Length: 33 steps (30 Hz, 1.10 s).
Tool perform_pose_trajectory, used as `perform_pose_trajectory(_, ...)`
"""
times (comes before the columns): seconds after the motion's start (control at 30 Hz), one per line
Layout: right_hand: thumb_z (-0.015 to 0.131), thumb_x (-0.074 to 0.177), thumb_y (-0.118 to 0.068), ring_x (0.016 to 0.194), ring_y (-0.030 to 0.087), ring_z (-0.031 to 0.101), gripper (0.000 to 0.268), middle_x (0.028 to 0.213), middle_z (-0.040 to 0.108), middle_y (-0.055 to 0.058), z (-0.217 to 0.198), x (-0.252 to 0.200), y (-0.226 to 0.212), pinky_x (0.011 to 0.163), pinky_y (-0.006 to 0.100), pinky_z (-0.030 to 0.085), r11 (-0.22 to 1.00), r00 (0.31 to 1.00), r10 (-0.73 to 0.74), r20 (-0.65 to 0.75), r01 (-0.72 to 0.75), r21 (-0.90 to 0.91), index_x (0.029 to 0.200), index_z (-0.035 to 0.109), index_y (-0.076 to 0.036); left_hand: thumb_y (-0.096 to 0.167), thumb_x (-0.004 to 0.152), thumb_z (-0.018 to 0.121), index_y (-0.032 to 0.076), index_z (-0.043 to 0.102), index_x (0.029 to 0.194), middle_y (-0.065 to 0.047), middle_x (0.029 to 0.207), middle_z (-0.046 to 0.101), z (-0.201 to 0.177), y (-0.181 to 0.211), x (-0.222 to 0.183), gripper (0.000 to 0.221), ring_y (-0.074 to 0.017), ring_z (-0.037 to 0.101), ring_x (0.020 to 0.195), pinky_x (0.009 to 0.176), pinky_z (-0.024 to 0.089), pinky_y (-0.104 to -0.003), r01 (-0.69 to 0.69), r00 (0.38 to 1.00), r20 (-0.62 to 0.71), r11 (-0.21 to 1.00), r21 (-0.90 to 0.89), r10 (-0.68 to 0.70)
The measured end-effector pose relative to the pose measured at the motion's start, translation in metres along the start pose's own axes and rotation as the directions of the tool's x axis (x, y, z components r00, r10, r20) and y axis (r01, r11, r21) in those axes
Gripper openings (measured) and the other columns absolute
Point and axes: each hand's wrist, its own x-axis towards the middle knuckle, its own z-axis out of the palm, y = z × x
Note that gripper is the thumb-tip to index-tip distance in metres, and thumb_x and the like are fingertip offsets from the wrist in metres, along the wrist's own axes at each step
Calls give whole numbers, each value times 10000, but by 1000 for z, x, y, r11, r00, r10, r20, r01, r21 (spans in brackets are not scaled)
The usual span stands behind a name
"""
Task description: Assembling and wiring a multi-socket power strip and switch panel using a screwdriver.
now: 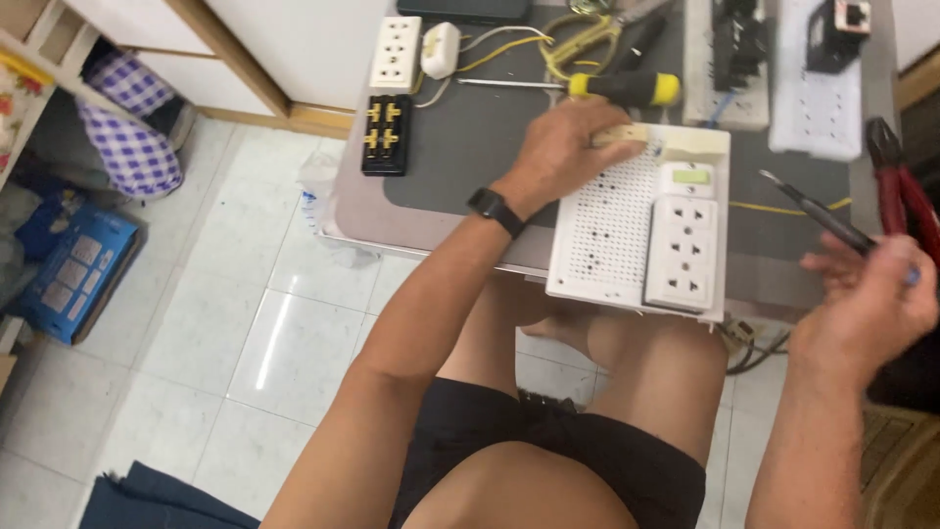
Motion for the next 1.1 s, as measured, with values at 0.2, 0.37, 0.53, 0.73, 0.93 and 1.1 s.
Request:
perform_pose_trajectory(0.2,661,882,-507,706,214,723,366,994,749,106,34,-26,-52,709,281,623,981,990,129,52,-135,142,1014,579,-175,514,882,544,139,682,1008,-1,851,649,-8,10,0,419,-195,608,783,577,496,-372,74,996,53,996,-41,-72)
perform_pose_trajectory(0.37,609,979,-321,762,206,687,312,1090,692,141,67,-29,-72,635,245,593,992,979,-82,186,63,105,1189,518,-109,493,926,512,148,643,1028,-7,936,653,-6,6,-1,382,-217,606,869,685,468,-381,42,997,62,998,-42,-40)
perform_pose_trajectory(0.53,540,1109,-66,808,234,700,163,972,669,168,103,-43,-112,613,278,616,965,904,-259,341,253,63,1261,490,-35,467,938,518,129,621,989,-38,959,659,-8,19,3,357,-226,607,876,656,497,-408,56,996,72,998,9,-57)
perform_pose_trajectory(0.73,515,1085,114,750,248,687,125,897,634,215,127,-38,-125,565,240,614,812,639,-418,646,582,-50,1208,535,107,460,893,572,209,478,983,-48,815,644,-13,23,6,283,-285,604,771,648,427,-443,290,951,82,953,86,-297)
perform_pose_trajectory(0.93,522,1088,10,762,283,691,174,937,662,239,143,-20,-127,660,335,625,745,534,-482,694,667,4,1238,518,98,415,979,364,178,537,826,62,663,550,-23,24,7,331,-103,518,631,605,421,-302,289,917,-160,884,-368,-366)
perform_pose_trajectory(1.1,536,1091,-20,690,256,703,153,914,684,214,166,-6,-125,557,295,574,637,409,-521,749,770,23,1201,550,87,365,988,360,165,427,786,54,689,461,-27,23,7,292,-110,441,640,615,388,-318,314,878,-231,869,-383,-419)
